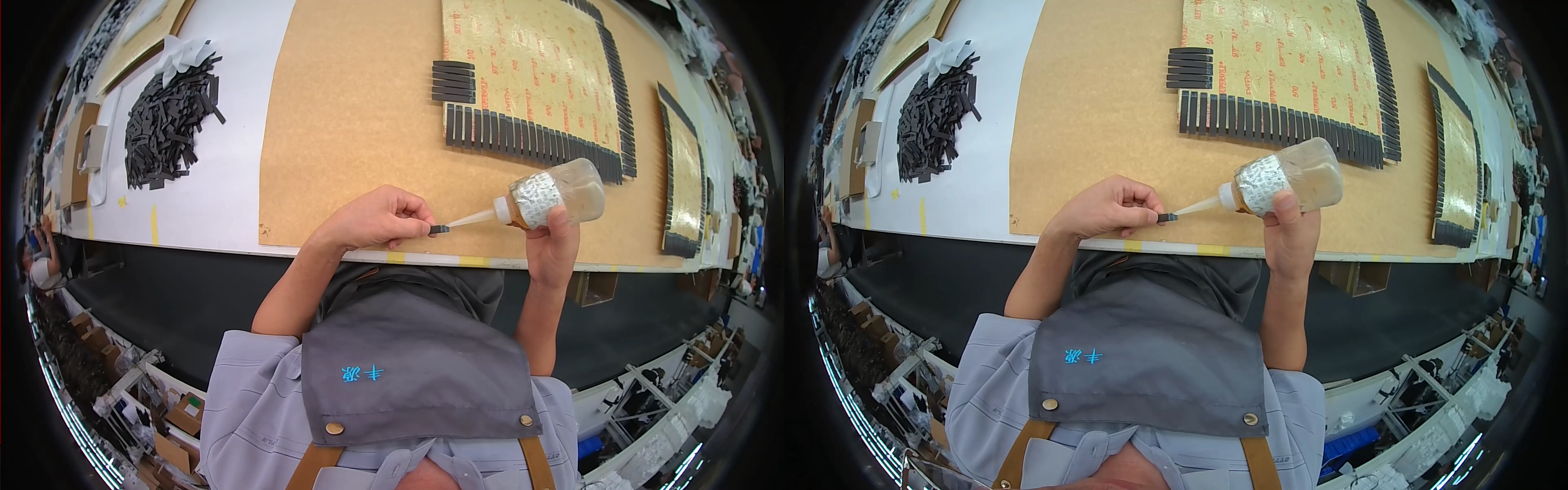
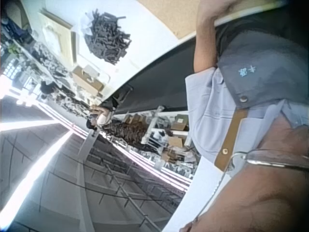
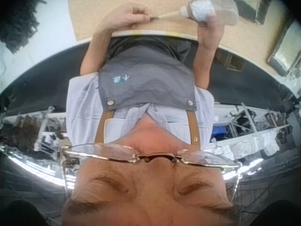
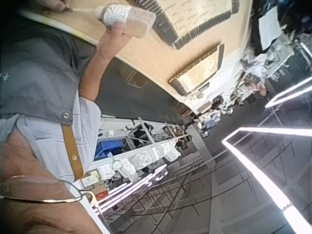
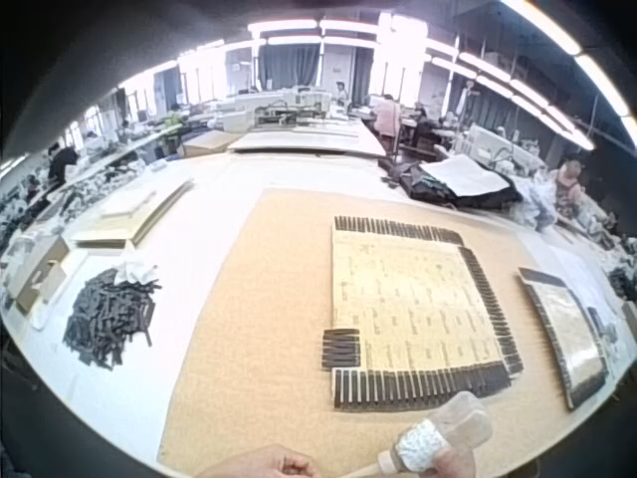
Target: Applying glue to small black leather or plastic pieces and arranging them on a template board for leather goods assembly.
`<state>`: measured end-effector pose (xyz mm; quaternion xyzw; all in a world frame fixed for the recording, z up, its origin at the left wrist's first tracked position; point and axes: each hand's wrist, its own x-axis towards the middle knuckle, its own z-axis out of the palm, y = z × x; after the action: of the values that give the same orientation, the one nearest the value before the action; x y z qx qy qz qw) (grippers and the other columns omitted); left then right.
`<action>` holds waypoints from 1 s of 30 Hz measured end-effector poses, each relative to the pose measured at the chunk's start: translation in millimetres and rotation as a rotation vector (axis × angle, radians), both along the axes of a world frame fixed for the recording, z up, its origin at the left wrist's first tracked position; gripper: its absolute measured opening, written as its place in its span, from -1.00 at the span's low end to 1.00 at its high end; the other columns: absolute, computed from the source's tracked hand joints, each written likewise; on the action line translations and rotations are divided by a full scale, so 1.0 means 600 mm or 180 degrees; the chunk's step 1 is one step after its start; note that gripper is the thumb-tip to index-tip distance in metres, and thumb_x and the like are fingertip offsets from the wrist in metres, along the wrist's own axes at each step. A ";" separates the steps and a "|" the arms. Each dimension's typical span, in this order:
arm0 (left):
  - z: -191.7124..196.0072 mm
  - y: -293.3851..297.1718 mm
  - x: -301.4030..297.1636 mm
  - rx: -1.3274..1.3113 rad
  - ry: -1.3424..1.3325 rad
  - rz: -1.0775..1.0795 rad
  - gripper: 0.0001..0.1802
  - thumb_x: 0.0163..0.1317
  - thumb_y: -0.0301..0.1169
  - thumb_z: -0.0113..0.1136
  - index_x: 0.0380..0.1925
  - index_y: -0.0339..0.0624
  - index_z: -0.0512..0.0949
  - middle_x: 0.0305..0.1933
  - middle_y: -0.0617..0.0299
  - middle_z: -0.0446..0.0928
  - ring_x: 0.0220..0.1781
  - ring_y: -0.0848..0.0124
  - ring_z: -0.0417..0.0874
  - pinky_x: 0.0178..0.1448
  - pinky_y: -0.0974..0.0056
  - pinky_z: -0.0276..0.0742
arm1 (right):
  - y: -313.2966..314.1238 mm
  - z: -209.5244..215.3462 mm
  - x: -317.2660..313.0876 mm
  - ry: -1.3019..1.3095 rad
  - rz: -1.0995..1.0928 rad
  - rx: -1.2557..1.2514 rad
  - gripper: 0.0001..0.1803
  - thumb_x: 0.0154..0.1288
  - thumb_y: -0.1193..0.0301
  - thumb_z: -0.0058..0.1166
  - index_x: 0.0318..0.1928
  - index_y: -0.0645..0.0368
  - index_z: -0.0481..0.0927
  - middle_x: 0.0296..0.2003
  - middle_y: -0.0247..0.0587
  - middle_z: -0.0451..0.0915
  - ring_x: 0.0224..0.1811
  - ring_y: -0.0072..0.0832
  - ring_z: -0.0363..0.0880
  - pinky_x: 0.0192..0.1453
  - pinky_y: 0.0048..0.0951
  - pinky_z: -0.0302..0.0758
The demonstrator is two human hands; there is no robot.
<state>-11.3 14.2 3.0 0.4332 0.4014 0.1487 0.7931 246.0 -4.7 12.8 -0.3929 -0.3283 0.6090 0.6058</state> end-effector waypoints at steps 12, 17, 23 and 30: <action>0.003 -0.002 -0.002 0.0047 -0.0032 0.0256 -0.87 0.11 -0.45 0.14 -0.39 -0.31 0.53 -0.57 0.38 0.42 -0.60 0.67 0.34 -0.52 0.52 0.22 | -0.009 -0.008 0.014 -0.0243 0.0329 0.0097 -0.34 0.20 0.13 0.07 0.17 0.27 0.19 0.03 -0.20 0.39 0.09 -0.37 0.41 0.14 -0.16 0.41; -0.006 -0.005 -0.008 0.0179 -0.0317 0.0520 -0.87 0.16 -0.43 0.12 -0.35 -0.27 0.53 -0.58 0.44 0.37 -0.57 0.67 0.31 -0.50 0.53 0.20 | -0.009 -0.005 0.011 0.0276 0.0107 0.0129 -0.34 0.22 0.07 0.03 0.17 0.25 0.21 0.04 -0.19 0.40 0.09 -0.33 0.43 0.11 -0.15 0.44; -0.026 -0.019 -0.009 0.0441 -0.1491 0.0836 -0.91 0.15 -0.50 0.05 -0.36 -0.28 0.47 -0.43 0.30 0.40 -0.49 0.59 0.34 -0.39 0.49 0.27 | 0.001 -0.018 -0.004 0.0220 -0.0122 0.0196 -0.36 0.25 0.06 -0.01 0.16 0.26 0.24 -0.01 -0.17 0.46 0.00 -0.30 0.51 -0.04 -0.20 0.55; -0.019 -0.015 -0.009 0.0615 -0.1540 0.0725 -0.95 -0.01 -0.53 -0.02 -0.50 -0.25 0.40 -0.41 0.26 0.34 -0.41 0.53 0.33 -0.29 0.44 0.29 | 0.000 -0.017 -0.018 0.0214 -0.0093 0.0312 -0.35 0.24 0.05 0.00 0.15 0.28 0.25 0.01 -0.18 0.44 0.03 -0.32 0.48 0.01 -0.17 0.53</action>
<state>-16.5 5.1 -8.5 0.4108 0.2305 0.3735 0.7991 235.0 -4.6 2.6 -0.3468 -0.3315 0.5961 0.6438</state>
